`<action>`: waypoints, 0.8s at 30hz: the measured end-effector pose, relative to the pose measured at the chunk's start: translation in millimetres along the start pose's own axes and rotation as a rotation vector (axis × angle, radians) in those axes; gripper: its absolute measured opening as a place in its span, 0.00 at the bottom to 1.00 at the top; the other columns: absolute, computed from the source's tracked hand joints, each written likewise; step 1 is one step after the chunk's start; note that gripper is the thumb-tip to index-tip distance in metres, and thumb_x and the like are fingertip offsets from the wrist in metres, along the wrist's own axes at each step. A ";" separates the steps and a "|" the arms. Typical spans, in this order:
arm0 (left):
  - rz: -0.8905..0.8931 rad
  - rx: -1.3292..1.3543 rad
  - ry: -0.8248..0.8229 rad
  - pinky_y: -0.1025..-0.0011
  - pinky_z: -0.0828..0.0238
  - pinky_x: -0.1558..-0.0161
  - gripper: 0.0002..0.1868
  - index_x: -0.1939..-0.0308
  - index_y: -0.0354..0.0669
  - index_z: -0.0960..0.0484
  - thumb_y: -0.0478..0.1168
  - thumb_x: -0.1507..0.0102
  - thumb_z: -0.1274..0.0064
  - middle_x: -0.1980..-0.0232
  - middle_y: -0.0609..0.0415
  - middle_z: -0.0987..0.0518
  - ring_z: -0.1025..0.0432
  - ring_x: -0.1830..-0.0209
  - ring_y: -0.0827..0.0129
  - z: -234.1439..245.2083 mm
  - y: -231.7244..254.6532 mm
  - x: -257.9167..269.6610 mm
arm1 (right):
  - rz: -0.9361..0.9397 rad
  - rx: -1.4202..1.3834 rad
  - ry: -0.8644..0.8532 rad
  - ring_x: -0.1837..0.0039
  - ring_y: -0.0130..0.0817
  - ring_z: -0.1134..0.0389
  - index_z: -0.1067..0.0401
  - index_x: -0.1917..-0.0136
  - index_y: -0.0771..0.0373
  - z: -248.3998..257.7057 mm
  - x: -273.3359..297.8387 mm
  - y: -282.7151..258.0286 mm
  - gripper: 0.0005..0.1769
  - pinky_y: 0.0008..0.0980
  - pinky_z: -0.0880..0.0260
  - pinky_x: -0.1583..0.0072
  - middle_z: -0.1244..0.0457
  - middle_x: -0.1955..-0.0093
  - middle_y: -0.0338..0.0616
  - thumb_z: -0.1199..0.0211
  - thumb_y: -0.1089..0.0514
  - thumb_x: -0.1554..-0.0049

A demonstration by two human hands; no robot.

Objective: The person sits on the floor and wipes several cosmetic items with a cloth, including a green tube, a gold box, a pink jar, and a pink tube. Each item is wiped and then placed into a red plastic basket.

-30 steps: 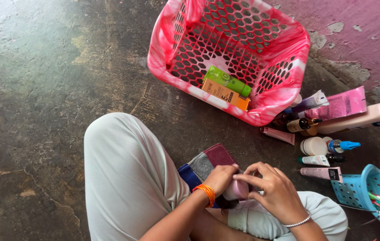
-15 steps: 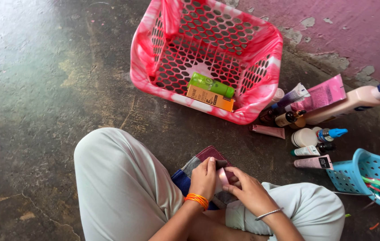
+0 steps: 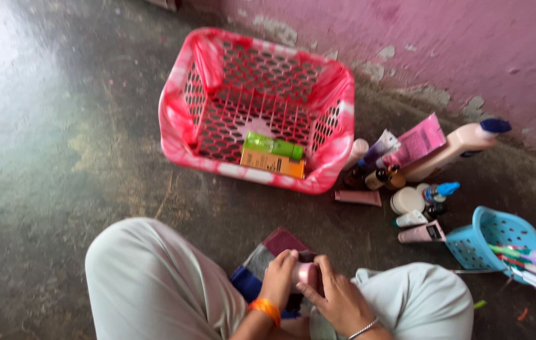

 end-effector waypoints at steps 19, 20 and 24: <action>0.502 0.327 -0.276 0.73 0.44 0.85 0.42 0.49 0.36 0.20 0.73 0.30 0.67 0.75 0.51 0.24 0.32 0.83 0.68 -13.6 -81.7 -23.3 | -0.015 0.018 -0.115 0.37 0.41 0.31 0.40 0.33 0.51 25.4 -6.6 -50.2 0.44 0.39 0.28 0.40 0.40 0.39 0.44 0.23 0.39 0.56; 0.503 0.245 -0.238 0.71 0.42 0.84 0.44 0.50 0.33 0.20 0.74 0.31 0.69 0.75 0.49 0.23 0.31 0.83 0.66 -9.3 -83.0 -26.0 | 0.084 0.005 -0.080 0.36 0.42 0.31 0.38 0.35 0.52 29.7 -7.0 -60.1 0.42 0.39 0.28 0.39 0.40 0.39 0.43 0.22 0.42 0.57; 0.403 -0.089 -0.086 0.65 0.28 0.79 0.50 0.62 0.25 0.16 0.74 0.33 0.72 0.77 0.40 0.20 0.23 0.82 0.59 1.7 -77.9 -27.0 | 0.369 -0.026 0.020 0.33 0.46 0.32 0.33 0.38 0.53 20.7 3.8 -70.4 0.38 0.41 0.31 0.35 0.36 0.36 0.44 0.19 0.54 0.58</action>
Point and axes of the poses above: each hand's wrist, its own x-axis away from the middle knuckle, its own z-axis out of the back of the hand, y = z × x, the point moved 8 cm from there along -x, towards the middle knuckle
